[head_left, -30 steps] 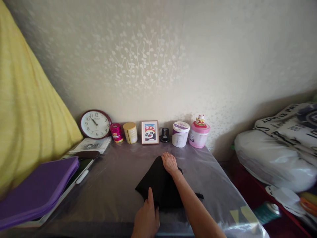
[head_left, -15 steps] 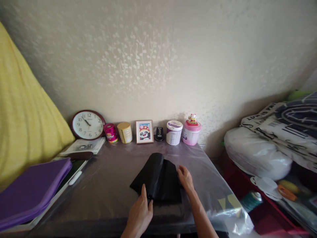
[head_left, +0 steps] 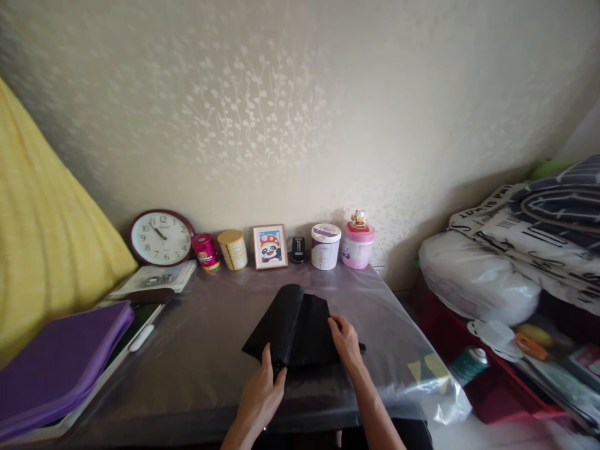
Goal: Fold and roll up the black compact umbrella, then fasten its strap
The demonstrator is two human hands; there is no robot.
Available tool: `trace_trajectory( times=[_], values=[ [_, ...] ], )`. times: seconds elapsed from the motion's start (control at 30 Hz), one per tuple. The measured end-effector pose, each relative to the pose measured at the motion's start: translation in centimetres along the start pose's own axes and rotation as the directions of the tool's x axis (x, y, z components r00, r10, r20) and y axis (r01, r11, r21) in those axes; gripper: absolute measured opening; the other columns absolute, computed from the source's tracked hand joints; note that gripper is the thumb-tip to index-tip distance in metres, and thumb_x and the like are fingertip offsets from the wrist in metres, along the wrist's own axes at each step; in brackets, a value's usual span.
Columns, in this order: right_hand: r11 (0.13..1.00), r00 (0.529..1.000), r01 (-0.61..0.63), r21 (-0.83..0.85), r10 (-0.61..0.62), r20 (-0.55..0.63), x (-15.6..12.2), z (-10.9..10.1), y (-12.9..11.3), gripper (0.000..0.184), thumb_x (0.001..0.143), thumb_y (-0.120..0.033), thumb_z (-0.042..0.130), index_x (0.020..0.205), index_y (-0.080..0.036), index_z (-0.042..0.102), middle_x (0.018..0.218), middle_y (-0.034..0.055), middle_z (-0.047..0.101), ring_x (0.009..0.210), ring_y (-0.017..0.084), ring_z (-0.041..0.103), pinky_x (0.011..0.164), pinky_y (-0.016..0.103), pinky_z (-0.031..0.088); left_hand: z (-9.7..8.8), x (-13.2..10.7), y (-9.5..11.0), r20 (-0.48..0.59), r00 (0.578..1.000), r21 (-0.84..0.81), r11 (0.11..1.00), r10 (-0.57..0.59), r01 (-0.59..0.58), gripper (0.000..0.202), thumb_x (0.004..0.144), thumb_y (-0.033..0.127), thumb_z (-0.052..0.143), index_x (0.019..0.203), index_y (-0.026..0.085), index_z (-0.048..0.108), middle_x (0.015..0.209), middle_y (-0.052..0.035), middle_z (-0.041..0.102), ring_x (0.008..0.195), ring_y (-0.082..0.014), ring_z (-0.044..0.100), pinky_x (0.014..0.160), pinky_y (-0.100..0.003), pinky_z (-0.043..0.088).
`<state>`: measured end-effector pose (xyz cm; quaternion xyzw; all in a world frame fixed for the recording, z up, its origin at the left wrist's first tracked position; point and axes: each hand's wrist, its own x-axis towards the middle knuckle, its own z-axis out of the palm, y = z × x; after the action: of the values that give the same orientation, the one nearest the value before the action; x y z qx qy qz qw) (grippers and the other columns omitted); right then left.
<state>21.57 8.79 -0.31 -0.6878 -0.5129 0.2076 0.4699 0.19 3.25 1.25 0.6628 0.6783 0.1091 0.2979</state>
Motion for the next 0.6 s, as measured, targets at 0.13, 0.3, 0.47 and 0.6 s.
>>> trace_trajectory(
  times=[0.13,0.3,0.47,0.6],
  values=[
    [1.000,0.998,-0.015,-0.015,0.016,0.059,-0.5,0.1,-0.4,0.035,0.074,-0.041,0.046,0.093,-0.017,0.063,0.079,0.0061,0.067,0.076,0.021,0.061,0.070,0.031,0.046,-0.2,0.2,-0.2,0.007,1.000,-0.023,1.000,-0.003,0.003,0.058,0.086,0.036,0.030,0.135,0.013,0.011,0.120,-0.0131,0.054,0.102,-0.0192,0.056,0.082,-0.027,0.038],
    [1.000,0.997,0.018,-0.017,-0.017,0.080,-0.6,0.6,-0.7,0.032,0.072,-0.036,0.051,0.094,-0.015,0.061,0.080,0.0066,0.066,0.076,0.022,0.061,0.070,0.032,0.046,-0.5,-0.1,-0.1,0.016,1.000,-0.049,0.999,-0.004,0.004,0.058,0.086,0.035,0.030,0.135,0.012,0.011,0.123,-0.0138,0.051,0.106,-0.0202,0.054,0.084,-0.027,0.037],
    [0.994,0.994,0.019,0.109,-0.030,0.101,0.0,0.9,-1.4,0.030,0.071,-0.035,0.053,0.093,-0.018,0.062,0.075,0.0037,0.067,0.073,0.021,0.062,0.065,0.030,0.049,-0.4,0.0,-0.2,0.017,1.000,-0.062,0.998,-0.004,0.005,0.059,0.086,0.035,0.031,0.136,0.012,0.009,0.126,-0.0128,0.049,0.106,-0.0195,0.054,0.084,-0.026,0.037],
    [0.981,0.992,0.000,0.192,-0.025,0.127,0.1,1.1,-2.8,0.035,0.072,-0.037,0.052,0.100,-0.017,0.061,0.078,0.0043,0.067,0.074,0.021,0.062,0.062,0.029,0.050,-0.2,0.0,-0.2,0.013,1.000,-0.056,0.998,0.009,-0.009,0.060,0.086,0.035,0.031,0.136,0.010,0.008,0.120,-0.0135,0.054,0.103,-0.0192,0.055,0.083,-0.026,0.038]
  ],
)
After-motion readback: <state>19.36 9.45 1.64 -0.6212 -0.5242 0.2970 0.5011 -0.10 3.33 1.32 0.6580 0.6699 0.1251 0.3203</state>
